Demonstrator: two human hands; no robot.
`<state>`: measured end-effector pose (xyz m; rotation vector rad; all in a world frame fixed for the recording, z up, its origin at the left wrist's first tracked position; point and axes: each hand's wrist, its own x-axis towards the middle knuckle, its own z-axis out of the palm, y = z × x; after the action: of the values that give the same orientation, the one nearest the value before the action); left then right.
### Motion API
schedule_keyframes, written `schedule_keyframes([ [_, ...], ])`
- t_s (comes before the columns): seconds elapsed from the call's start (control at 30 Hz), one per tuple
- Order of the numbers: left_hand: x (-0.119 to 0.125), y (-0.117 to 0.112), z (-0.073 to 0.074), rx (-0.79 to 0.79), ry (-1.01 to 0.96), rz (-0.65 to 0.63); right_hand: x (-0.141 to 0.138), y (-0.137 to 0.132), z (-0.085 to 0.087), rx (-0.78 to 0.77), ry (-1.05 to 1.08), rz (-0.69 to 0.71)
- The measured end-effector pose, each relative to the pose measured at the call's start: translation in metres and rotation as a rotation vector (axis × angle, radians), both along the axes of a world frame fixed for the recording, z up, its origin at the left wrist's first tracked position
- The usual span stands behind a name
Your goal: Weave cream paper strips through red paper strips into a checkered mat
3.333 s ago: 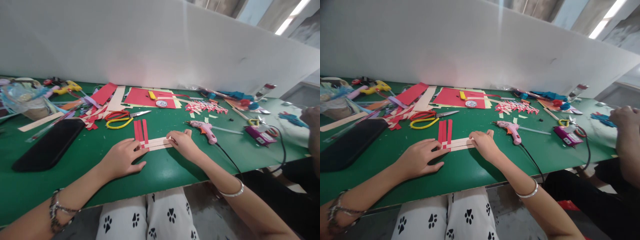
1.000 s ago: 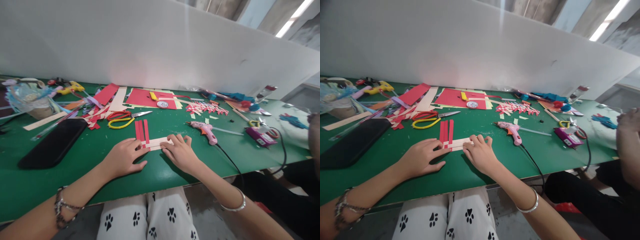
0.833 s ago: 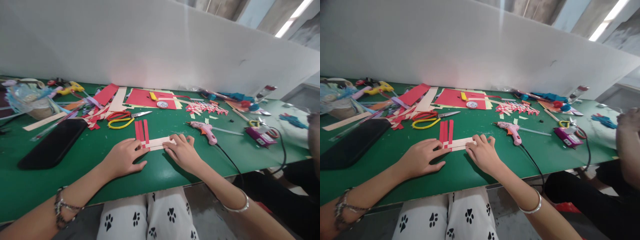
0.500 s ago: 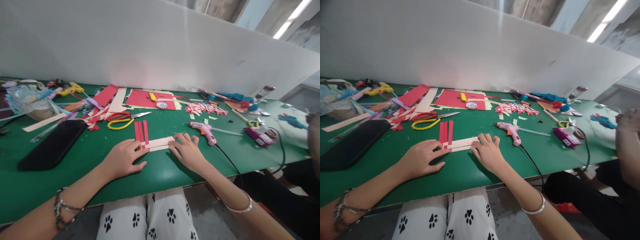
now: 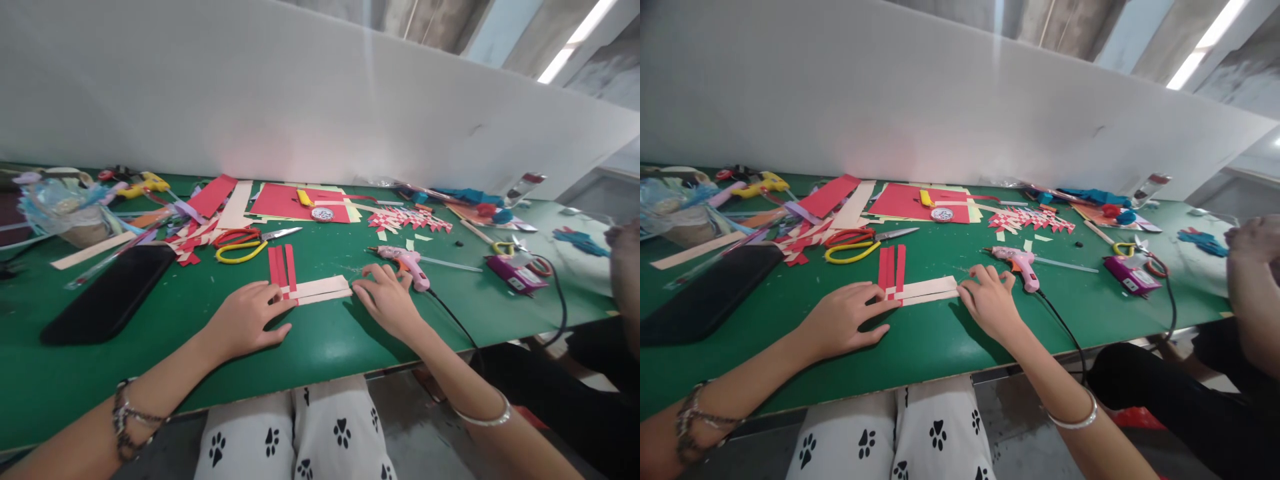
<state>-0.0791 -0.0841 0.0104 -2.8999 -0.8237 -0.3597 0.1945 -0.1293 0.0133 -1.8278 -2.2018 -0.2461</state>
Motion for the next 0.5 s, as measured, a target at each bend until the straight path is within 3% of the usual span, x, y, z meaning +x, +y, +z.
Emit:
schedule_keyframes([
  [0.1, 0.001, -0.001, 0.003, -0.025, -0.062, 0.036, 0.004, -0.001, 0.004, 0.03, 0.042, -0.039],
  [0.23, 0.003, -0.003, 0.007, 0.063, -0.182, 0.327, -0.007, -0.004, 0.005, 0.027, 0.087, 0.031],
  [0.33, 0.004, -0.004, 0.005, 0.12, -0.132, 0.491, -0.022, -0.005, 0.003, 0.014, 0.115, 0.153],
  [0.5, 0.014, -0.007, -0.003, 0.076, -0.075, 0.527, -0.038, -0.007, 0.007, -0.015, 0.177, 0.228],
])
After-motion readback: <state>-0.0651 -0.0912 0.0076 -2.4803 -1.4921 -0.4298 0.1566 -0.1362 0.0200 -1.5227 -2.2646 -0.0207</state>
